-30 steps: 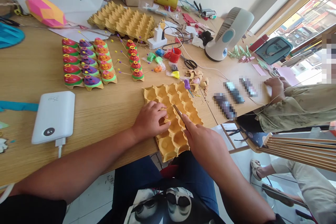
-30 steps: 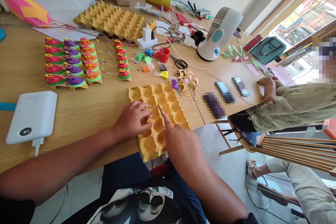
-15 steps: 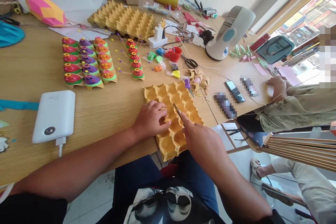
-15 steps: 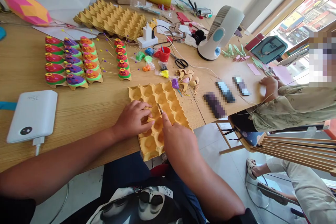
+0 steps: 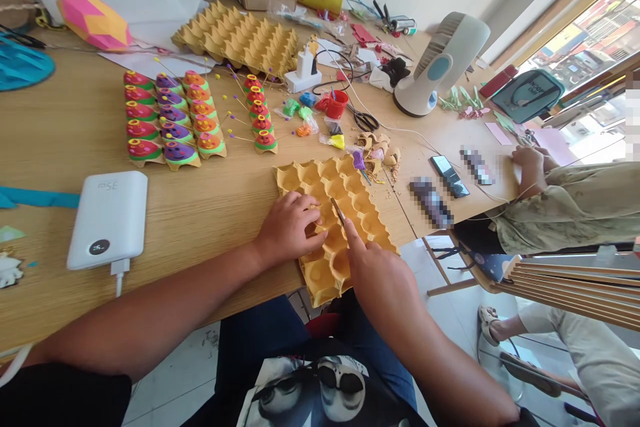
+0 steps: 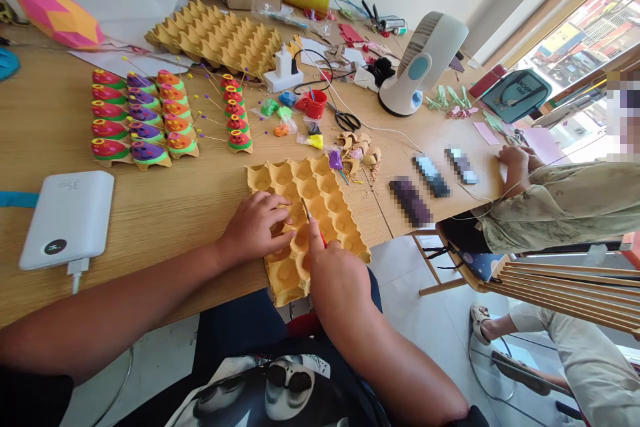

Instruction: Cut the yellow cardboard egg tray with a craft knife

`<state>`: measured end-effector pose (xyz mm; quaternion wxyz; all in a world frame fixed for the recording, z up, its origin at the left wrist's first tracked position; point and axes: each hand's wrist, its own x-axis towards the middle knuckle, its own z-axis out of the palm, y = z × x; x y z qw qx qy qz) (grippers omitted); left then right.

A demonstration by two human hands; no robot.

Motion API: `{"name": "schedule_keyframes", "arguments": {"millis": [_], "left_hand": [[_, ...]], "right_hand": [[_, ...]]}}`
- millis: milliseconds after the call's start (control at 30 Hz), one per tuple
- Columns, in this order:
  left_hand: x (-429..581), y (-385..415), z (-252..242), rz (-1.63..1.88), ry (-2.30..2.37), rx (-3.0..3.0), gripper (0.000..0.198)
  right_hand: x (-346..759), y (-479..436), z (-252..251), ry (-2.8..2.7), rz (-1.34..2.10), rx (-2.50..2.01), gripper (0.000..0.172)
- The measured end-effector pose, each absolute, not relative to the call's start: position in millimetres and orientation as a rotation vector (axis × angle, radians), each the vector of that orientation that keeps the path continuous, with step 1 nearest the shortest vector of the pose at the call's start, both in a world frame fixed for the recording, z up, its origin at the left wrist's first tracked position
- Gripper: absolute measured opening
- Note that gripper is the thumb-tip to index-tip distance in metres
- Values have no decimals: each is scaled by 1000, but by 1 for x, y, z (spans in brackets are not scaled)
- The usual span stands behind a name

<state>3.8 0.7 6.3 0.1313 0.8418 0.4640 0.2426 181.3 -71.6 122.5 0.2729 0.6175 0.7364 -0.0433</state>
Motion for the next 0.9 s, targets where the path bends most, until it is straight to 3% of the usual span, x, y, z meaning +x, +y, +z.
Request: {"name": "schedule_keyframes", "arguments": {"millis": [167, 667, 900], "left_hand": [[4, 1, 6, 706, 1348, 2431, 25], [3, 1, 3, 737, 1335, 2453, 25], [4, 0, 3, 751, 1332, 2445, 23]], "right_hand": [[186, -77, 117, 1992, -98, 1668, 75], [205, -54, 84, 2214, -407, 2196, 34], [200, -53, 77, 2198, -287, 2152, 30]]}}
